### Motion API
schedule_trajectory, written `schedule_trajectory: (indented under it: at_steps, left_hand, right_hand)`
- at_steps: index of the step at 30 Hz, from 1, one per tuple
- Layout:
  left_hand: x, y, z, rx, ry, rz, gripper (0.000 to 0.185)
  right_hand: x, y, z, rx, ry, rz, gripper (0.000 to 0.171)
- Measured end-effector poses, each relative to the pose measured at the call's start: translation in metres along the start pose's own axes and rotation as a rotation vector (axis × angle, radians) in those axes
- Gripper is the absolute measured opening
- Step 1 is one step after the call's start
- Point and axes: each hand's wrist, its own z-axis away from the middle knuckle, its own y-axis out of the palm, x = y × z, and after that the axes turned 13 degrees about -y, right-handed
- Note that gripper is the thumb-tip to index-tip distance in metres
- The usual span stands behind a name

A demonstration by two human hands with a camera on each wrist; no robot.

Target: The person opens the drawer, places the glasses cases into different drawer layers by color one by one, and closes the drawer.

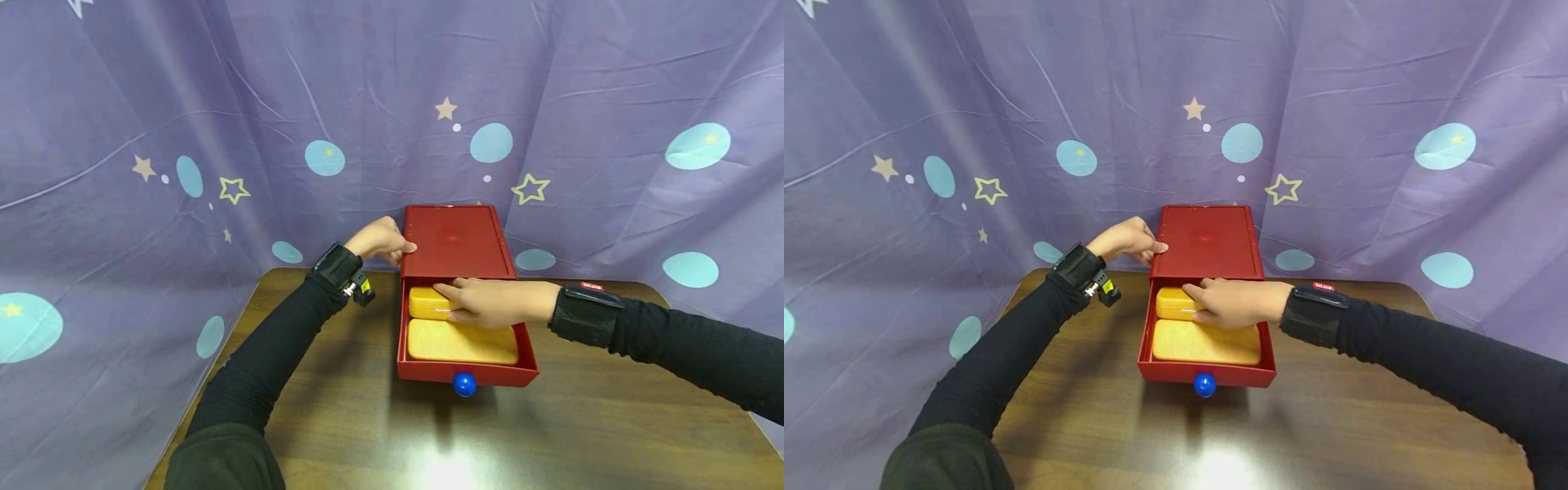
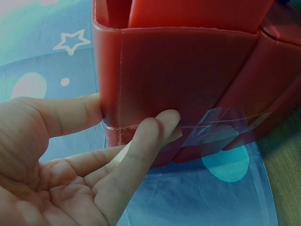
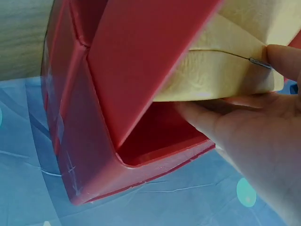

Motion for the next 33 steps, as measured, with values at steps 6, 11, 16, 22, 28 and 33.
schedule_trajectory:
  at_steps: [6,11,16,22,28,33]
  left_hand:
    - [0.001,0.000,-0.003,-0.006,0.000,-0.015,0.024]
    - [0.001,0.000,-0.002,-0.013,0.008,-0.019,0.021]
    - [0.001,0.000,-0.002,-0.006,0.015,-0.001,0.018]
    - [0.001,-0.001,-0.002,-0.009,0.000,0.002,0.022]
    - [0.000,-0.002,-0.001,-0.007,-0.004,0.006,0.025]
    - [0.000,0.000,-0.003,-0.003,-0.006,0.011,0.022]
  right_hand:
    - [0.001,-0.001,-0.004,0.001,-0.023,0.064,0.061]
    - [0.003,-0.005,-0.006,0.028,-0.058,0.092,0.063]
    - [0.008,-0.009,-0.008,0.022,-0.074,0.113,0.061]
    - [0.010,-0.001,-0.009,-0.011,-0.006,0.173,0.063]
    - [0.007,0.011,-0.007,-0.109,-0.001,0.311,0.064]
    - [0.005,0.017,-0.007,-0.166,0.020,0.335,0.065]
